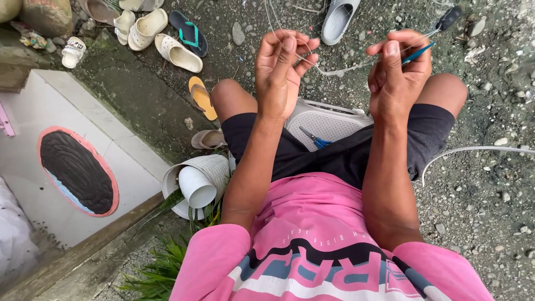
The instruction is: Repairing or weaving a fishing net using a netting needle and fishing line.
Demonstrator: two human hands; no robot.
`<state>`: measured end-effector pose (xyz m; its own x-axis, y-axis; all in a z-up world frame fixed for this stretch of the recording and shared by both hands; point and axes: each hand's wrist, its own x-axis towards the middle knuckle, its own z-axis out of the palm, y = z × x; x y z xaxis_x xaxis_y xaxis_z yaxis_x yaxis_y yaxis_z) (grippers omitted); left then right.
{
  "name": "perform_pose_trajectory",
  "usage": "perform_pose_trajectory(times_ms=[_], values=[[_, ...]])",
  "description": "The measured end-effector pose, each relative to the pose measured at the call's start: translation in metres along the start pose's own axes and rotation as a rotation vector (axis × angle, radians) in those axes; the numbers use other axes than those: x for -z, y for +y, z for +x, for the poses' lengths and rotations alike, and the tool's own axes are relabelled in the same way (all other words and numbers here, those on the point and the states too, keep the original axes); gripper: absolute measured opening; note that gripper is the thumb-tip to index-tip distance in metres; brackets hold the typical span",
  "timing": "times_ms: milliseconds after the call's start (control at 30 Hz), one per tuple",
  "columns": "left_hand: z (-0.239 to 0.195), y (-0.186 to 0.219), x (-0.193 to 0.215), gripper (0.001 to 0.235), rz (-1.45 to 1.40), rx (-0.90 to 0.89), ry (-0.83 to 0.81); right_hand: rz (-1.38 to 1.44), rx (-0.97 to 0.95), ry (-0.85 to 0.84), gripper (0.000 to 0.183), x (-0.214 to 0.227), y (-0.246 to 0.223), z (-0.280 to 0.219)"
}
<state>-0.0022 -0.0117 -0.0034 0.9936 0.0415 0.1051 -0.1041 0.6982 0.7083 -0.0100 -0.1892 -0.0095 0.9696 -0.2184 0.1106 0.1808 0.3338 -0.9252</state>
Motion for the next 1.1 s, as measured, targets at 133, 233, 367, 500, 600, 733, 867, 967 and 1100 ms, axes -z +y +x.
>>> perform_pose_trajectory(times_ms=[133,233,367,500,600,733,867,967,1100], values=[[0.003,0.009,-0.008,0.008,-0.080,0.099,-0.080,0.054,0.053,-0.007,0.015,0.001,-0.006,0.009],[0.010,0.013,-0.010,0.007,-0.144,0.207,-0.124,0.053,0.053,-0.002,0.016,0.001,-0.013,0.011],[0.028,0.000,-0.011,0.029,-0.178,0.419,0.000,0.045,0.029,-0.025,0.013,0.004,-0.019,0.009],[0.048,-0.023,-0.009,0.041,-0.230,0.545,-0.035,0.050,0.019,0.006,0.011,0.014,-0.018,0.007],[0.047,-0.025,-0.015,0.011,-0.092,0.347,-0.149,0.109,-0.017,0.032,0.011,0.025,-0.018,0.006],[0.027,-0.010,-0.022,0.012,-0.011,0.150,-0.132,0.150,-0.054,0.056,0.009,0.030,-0.017,0.006],[0.008,-0.005,-0.021,0.009,-0.058,0.074,-0.018,0.152,-0.098,0.023,0.011,0.022,-0.011,0.006],[0.002,-0.005,-0.018,0.008,-0.121,0.005,-0.040,0.142,-0.129,0.000,0.013,0.016,-0.010,0.005],[-0.007,0.006,-0.024,0.006,-0.081,0.004,-0.109,0.152,-0.127,-0.048,0.013,0.003,-0.014,0.006]])
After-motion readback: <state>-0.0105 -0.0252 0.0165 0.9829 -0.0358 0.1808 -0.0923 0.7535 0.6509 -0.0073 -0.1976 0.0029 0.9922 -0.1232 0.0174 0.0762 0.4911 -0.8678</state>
